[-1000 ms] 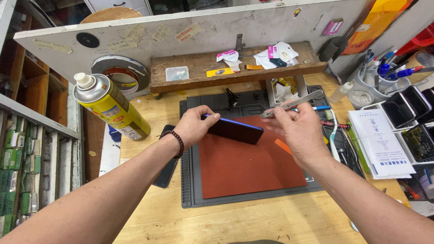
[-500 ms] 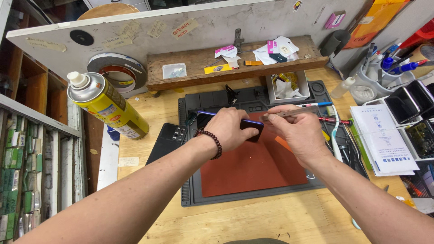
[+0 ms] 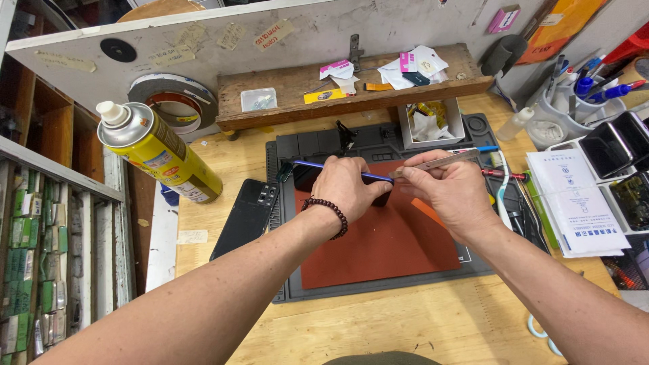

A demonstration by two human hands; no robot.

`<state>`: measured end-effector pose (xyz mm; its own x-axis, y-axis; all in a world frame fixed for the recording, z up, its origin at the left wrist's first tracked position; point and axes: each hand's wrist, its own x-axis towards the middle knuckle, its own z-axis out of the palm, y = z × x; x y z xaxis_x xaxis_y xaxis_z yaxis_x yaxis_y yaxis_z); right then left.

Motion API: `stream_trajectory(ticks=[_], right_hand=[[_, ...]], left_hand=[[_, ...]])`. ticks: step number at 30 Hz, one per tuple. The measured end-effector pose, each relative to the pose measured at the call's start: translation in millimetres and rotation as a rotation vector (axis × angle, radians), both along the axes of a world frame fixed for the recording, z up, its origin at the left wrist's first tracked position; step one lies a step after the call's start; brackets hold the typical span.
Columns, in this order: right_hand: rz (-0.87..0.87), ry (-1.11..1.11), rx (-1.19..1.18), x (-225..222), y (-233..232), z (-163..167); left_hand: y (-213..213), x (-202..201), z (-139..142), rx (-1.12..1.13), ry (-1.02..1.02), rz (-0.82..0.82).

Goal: The person uses a small screwdriver to remove screws from the back of a disassembled smartphone. They then use a metal prying tool to separate the back cover from the phone body. The person continues to pry around the edges to fully detach the back cover.

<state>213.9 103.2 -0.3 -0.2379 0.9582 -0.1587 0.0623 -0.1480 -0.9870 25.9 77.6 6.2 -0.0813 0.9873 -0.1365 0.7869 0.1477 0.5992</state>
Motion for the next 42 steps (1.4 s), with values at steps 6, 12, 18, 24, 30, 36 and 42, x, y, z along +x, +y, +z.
stream_trajectory(ticks=[6, 12, 18, 24, 30, 36, 42], right_hand=[[0.009, -0.070, 0.012, 3.7, 0.0, -2.4], [0.108, -0.163, 0.208, 9.1, 7.1, -8.0], [0.147, -0.309, 0.387, 7.1, 6.5, -6.3], [0.005, -0.380, 0.295, -5.4, -7.1, -0.7], [0.145, -0.511, 0.735, -3.3, -10.5, 3.4], [0.222, -0.608, 1.080, -8.0, -12.8, -1.1], [0.315, -0.638, 1.292, -6.0, -12.2, 3.9]], left_hand=[[5.0, -1.1, -3.0, 0.002, -0.002, 0.006], [9.6, -0.8, -5.3, -0.031, 0.009, 0.034], [11.5, 0.4, -5.0, -0.032, -0.008, 0.064], [13.0, 1.1, -3.9, -0.030, -0.025, 0.058], [15.5, 1.5, -2.0, -0.102, -0.055, 0.087], [17.4, -0.4, -7.3, -0.092, -0.052, 0.105], [18.0, 1.6, -14.3, 0.078, -0.025, 0.105]])
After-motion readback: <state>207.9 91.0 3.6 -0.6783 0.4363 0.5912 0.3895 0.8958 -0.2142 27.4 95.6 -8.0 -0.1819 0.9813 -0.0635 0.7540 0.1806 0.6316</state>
